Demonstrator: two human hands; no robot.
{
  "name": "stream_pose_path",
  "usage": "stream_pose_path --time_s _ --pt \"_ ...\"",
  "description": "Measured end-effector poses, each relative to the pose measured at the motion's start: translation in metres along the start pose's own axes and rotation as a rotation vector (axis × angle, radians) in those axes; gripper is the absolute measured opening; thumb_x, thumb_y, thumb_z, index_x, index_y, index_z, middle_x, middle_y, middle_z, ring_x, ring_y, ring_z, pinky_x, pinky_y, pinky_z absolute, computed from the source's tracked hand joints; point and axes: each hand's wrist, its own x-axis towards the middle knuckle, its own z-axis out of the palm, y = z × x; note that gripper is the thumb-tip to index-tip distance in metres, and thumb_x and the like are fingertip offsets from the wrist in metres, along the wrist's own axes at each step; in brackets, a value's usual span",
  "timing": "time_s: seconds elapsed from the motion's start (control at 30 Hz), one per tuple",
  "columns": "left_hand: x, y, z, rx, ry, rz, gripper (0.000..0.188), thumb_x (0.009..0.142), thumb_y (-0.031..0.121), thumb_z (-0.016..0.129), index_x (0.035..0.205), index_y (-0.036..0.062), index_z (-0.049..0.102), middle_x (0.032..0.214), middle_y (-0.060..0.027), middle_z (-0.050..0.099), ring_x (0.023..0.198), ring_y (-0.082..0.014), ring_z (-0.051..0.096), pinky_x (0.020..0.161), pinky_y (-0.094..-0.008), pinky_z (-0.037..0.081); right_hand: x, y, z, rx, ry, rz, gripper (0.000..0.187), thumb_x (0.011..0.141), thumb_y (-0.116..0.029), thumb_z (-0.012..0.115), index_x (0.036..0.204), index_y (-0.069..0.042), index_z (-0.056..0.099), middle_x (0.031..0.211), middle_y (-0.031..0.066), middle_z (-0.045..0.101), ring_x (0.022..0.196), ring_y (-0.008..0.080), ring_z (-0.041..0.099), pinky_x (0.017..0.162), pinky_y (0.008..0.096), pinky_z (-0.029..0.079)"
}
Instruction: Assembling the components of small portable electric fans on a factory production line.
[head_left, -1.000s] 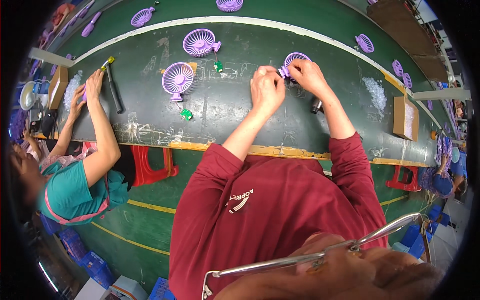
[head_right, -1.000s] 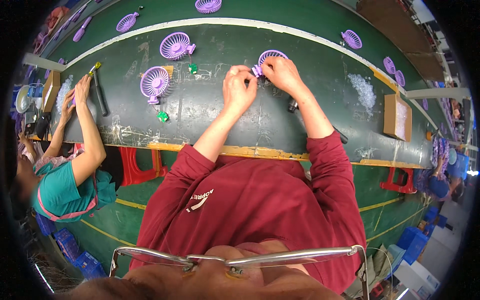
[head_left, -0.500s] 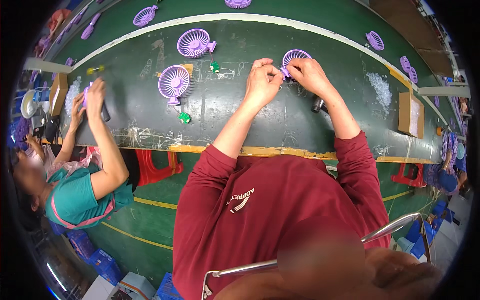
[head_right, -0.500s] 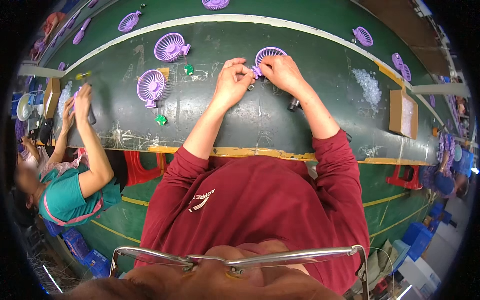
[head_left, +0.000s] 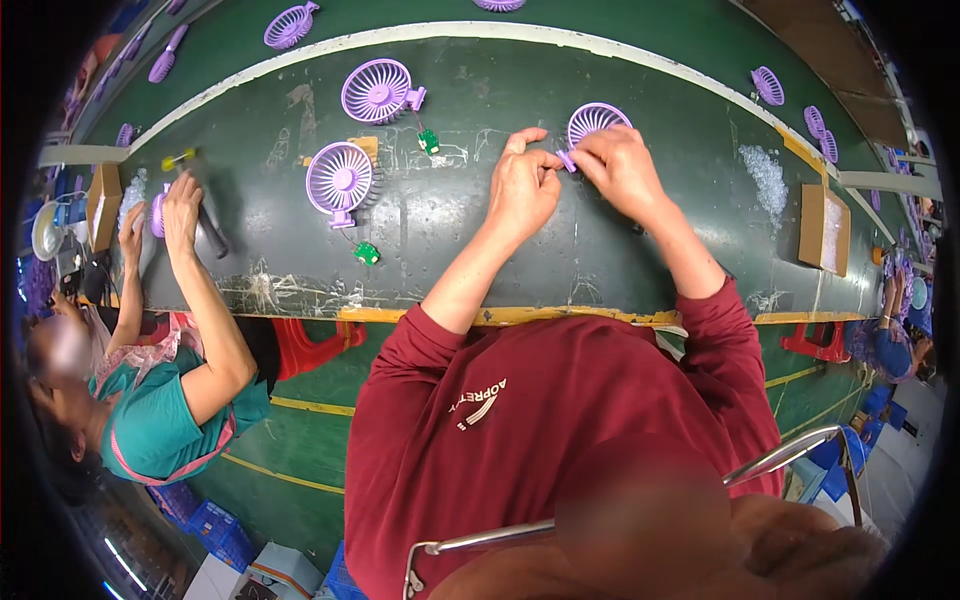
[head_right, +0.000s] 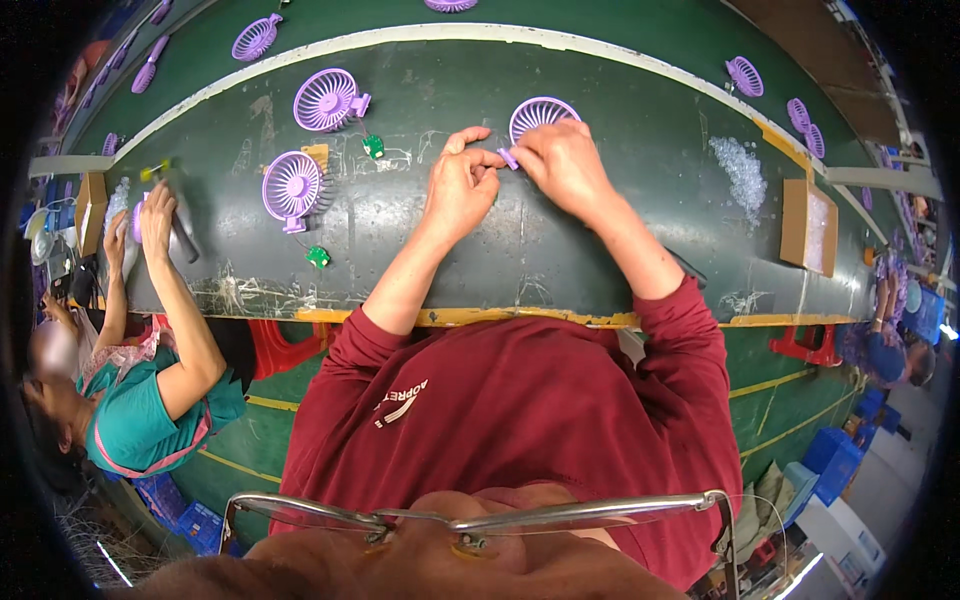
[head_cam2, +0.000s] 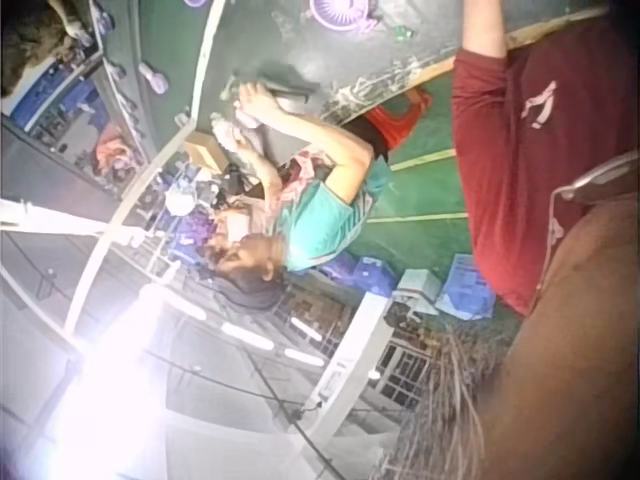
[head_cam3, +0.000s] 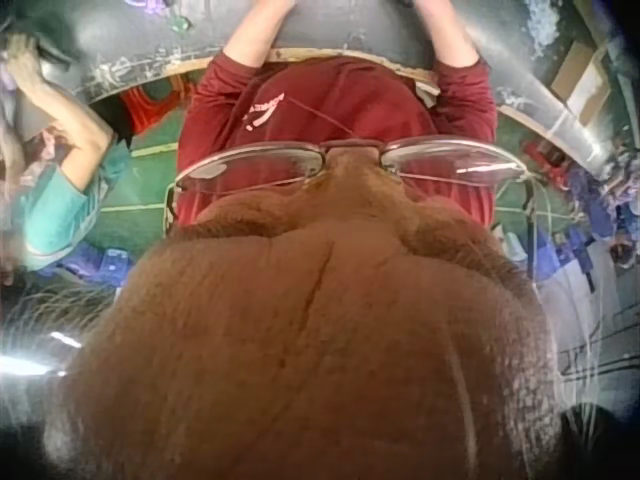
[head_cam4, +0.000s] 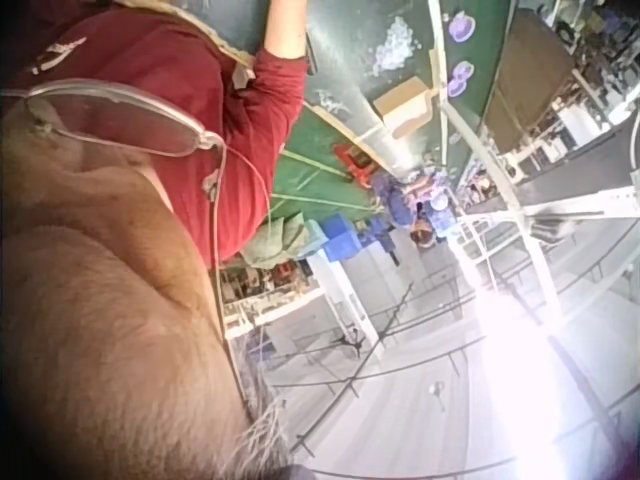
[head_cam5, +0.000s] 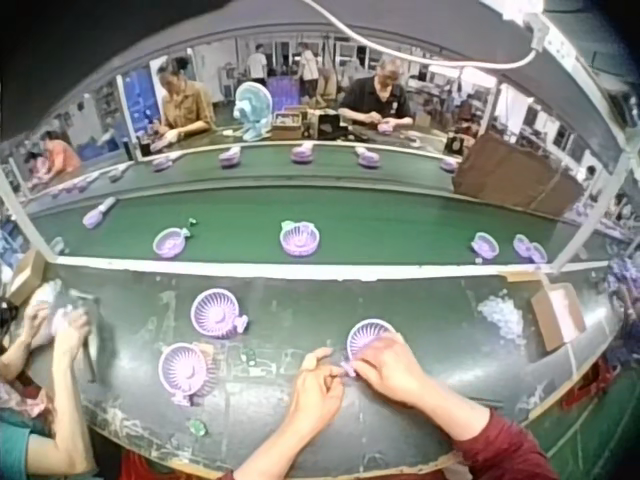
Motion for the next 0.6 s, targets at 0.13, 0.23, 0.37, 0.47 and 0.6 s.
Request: stream_pose_path --time_s 0.13,0.23,0.37,0.47,0.6 --pt "-0.001 -0.005 0.002 -0.046 0.027 0.040 0.021 0.081 -0.005 0.061 0.097 -0.0005 0.075 0.138 -0.0154 0.055 0.063 -0.0091 0.058 0.061 -0.0264 0.050 -0.015 -0.016 0.005 -0.176 0.062 -0.072 0.028 0.079 -0.025 0.077 0.097 -0.005 0.069 0.090 0.0099 0.064 0.093 0.0291 0.064 0.100 0.0490 0.040" --pt "-0.001 -0.001 -0.002 -0.087 -0.034 -0.009 0.015 0.084 -0.002 0.063 0.095 -0.0025 0.074 0.142 -0.0173 0.051 0.066 -0.0100 0.061 0.063 -0.0258 0.051 -0.019 -0.016 0.013 -0.239 0.105 -0.063 0.031 0.073 -0.018 0.079 0.099 -0.004 0.068 0.092 0.0091 0.065 0.093 0.0282 0.064 0.104 0.0508 0.039" --pt "0.001 0.003 -0.004 -0.047 0.001 0.011 0.013 0.088 0.008 0.072 0.094 -0.0035 0.074 0.120 -0.0155 0.064 0.071 -0.0129 0.066 0.068 -0.0263 0.055 -0.013 -0.013 0.011 -0.234 0.176 -0.141 0.029 0.071 -0.017 0.077 0.096 -0.004 0.069 0.088 0.0078 0.063 0.088 0.0253 0.063 0.105 0.0526 0.038" --pt "0.006 -0.004 -0.009 -0.063 -0.072 -0.037 0.019 0.091 0.014 0.073 0.093 -0.0049 0.074 0.099 -0.0109 0.070 0.074 -0.0127 0.066 0.070 -0.0261 0.055 -0.013 -0.017 0.007 -0.202 0.160 -0.184 0.026 0.071 -0.017 0.076 0.094 -0.005 0.068 0.092 0.0074 0.063 0.093 0.0254 0.062 0.106 0.0546 0.037" --pt "0.006 0.004 -0.012 -0.562 -0.234 -0.350 0.018 0.095 0.015 0.071 0.098 -0.0025 0.073 0.087 -0.0030 0.071 0.075 -0.0077 0.062 0.069 -0.0217 0.051 -0.011 -0.015 -0.003 -0.143 0.109 -0.258 0.028 0.071 -0.018 0.077 0.096 -0.007 0.068 0.102 0.0062 0.064 0.103 0.0249 0.061 0.109 0.0557 0.035"
